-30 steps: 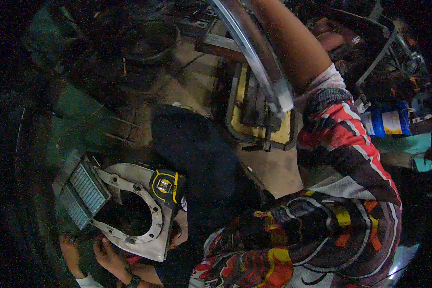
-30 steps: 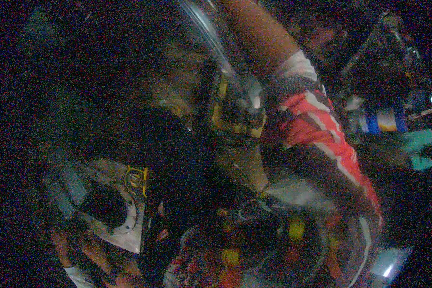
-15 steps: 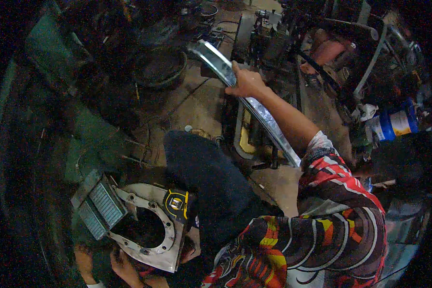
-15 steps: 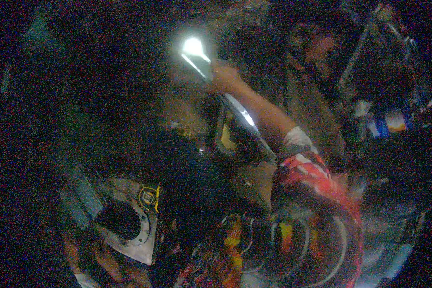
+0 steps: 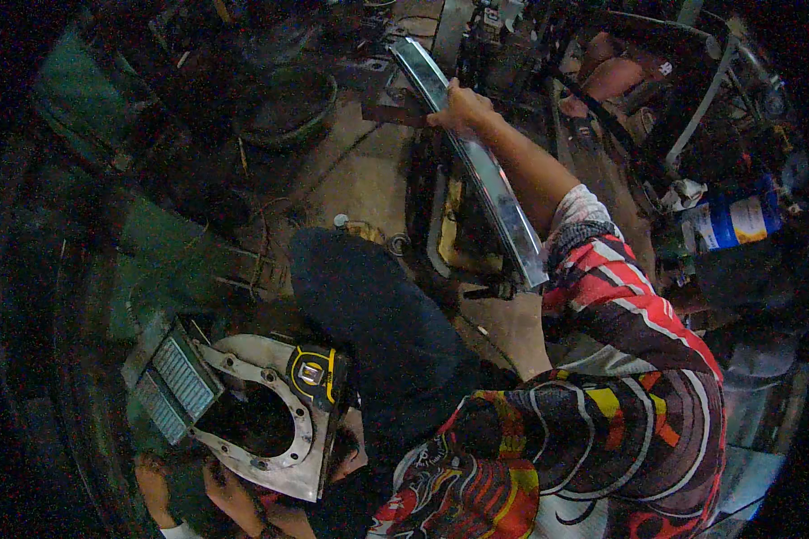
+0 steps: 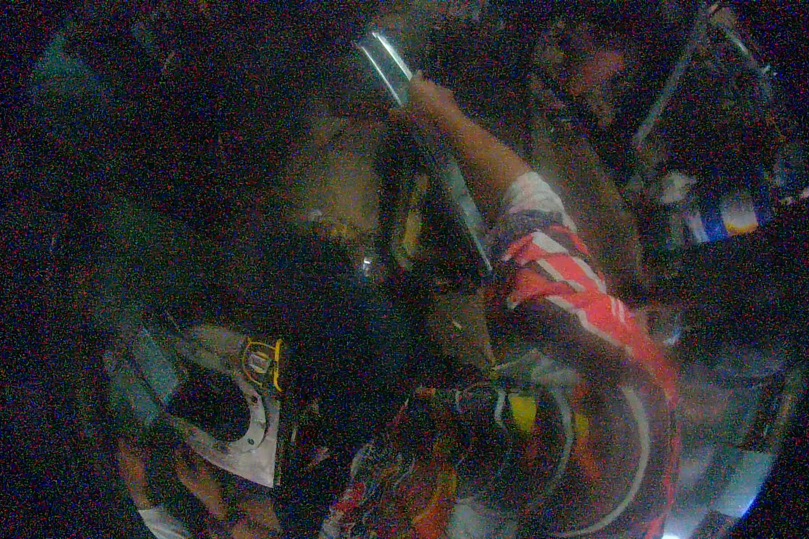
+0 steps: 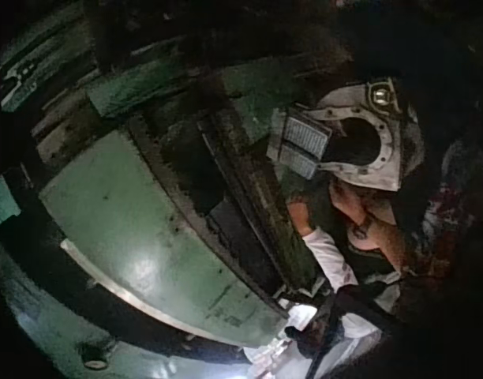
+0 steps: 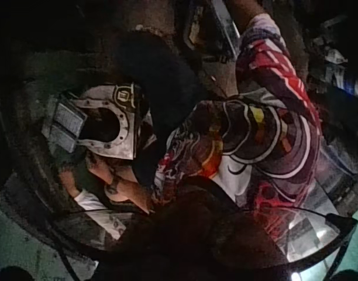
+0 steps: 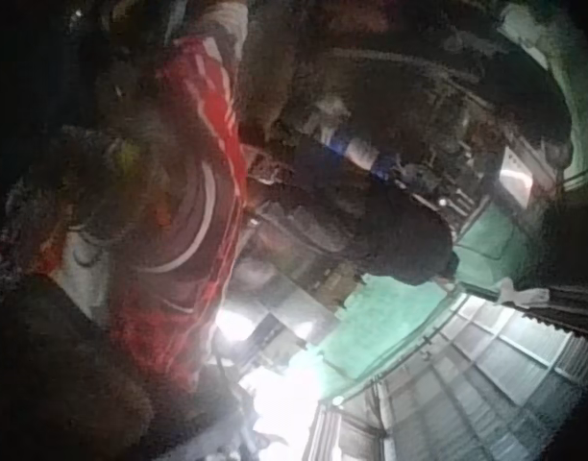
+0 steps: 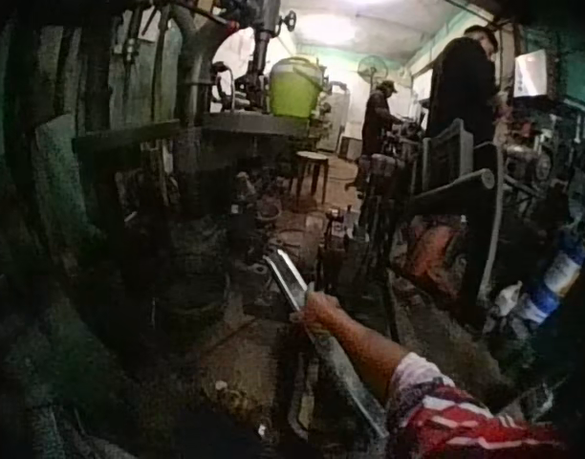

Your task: The person sits on the floor and uses a wrench to tighten bolts on a large green machine. They handle metal bars and a metal component with fins, adjusting and securing parts of the machinery.

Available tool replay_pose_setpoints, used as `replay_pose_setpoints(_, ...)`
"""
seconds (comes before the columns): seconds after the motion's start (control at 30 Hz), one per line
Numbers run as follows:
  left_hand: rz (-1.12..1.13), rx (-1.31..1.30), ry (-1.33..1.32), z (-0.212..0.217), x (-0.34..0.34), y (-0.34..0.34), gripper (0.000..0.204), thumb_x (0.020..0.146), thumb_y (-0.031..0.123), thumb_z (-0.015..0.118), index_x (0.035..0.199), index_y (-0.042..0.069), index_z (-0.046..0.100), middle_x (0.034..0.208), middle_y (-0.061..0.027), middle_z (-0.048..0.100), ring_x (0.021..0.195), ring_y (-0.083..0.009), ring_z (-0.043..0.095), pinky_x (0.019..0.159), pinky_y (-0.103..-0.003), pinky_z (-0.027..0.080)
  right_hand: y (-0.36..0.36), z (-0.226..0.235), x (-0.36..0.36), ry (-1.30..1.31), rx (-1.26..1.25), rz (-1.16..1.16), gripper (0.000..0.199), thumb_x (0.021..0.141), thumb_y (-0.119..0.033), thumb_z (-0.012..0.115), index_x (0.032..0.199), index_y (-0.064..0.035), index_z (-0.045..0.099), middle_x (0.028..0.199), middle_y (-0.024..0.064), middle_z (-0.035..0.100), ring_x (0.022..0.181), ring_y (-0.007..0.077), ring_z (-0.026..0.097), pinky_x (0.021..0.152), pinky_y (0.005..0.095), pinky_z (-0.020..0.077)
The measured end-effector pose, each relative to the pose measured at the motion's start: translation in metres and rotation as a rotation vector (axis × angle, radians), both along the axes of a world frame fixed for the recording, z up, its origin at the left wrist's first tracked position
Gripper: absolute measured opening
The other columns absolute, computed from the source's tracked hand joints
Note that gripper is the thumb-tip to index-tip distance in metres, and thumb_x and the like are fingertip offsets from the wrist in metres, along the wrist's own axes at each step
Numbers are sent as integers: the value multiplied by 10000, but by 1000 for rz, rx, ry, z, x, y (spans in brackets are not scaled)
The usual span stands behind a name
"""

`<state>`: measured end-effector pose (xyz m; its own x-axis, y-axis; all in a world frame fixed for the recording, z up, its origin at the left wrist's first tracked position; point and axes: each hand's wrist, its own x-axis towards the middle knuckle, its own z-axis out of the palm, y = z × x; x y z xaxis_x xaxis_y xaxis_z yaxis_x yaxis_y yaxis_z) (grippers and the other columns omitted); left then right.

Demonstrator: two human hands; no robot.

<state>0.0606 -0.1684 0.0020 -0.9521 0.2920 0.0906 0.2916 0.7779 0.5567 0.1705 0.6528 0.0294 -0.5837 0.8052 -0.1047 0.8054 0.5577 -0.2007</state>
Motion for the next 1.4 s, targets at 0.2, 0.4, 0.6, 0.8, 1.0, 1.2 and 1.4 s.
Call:
replay_pose_setpoints(0.2,121,136,-98,16,14,24,327,916,65,582,1187,-117,587,1122,-248,665,1018,-329,624,944,-418,468,-14,-4,-15,-145,33,81,1133,696,-615,799,1458,68,310,1235,251,641,1131,398,641,916,479,531)
replay_pose_setpoints(0.4,14,61,-9,6,3,25,275,878,-16,570,1136,-101,612,1064,-218,682,946,-297,651,859,-380,506,2,-40,2,-104,176,33,1073,709,-574,811,1395,95,329,1211,278,631,1071,412,666,862,494,552)
replay_pose_setpoints(0.6,119,247,-79,30,12,36,283,893,43,644,1150,-76,626,1020,-229,699,890,-301,684,816,-372,527,-27,-36,13,-139,344,-36,1036,720,-682,747,1433,-34,365,1343,273,492,1085,462,633,836,515,559)
replay_pose_setpoints(0.8,176,4,-85,52,21,44,254,891,88,671,1112,-33,649,1032,-224,703,940,-345,692,836,-393,529,-38,-37,2,-85,330,-8,1048,789,-708,656,1554,-113,257,1395,303,473,1201,484,551,914,545,508)
replay_pose_setpoints(1.0,120,64,-94,40,7,30,239,878,92,678,1090,-16,659,1057,-225,696,1003,-403,668,864,-420,527,-125,30,-64,309,338,354,703,910,-455,672,1414,-10,469,1348,275,544,1212,426,560,981,468,480)
replay_pose_setpoints(1.2,78,7,35,47,8,34,289,875,137,672,1119,-14,644,1065,-238,686,995,-428,653,826,-460,525,-263,118,-198,560,72,807,564,899,-436,691,1164,60,645,1027,259,690,1003,405,666,883,436,515)
replay_pose_setpoints(1.4,191,3,11,55,19,42,336,877,175,671,1164,3,641,1057,-271,667,996,-455,634,808,-485,521,-354,135,-319,479,182,852,564,856,-547,694,1063,-23,690,920,208,717,894,403,690,795,480,538)
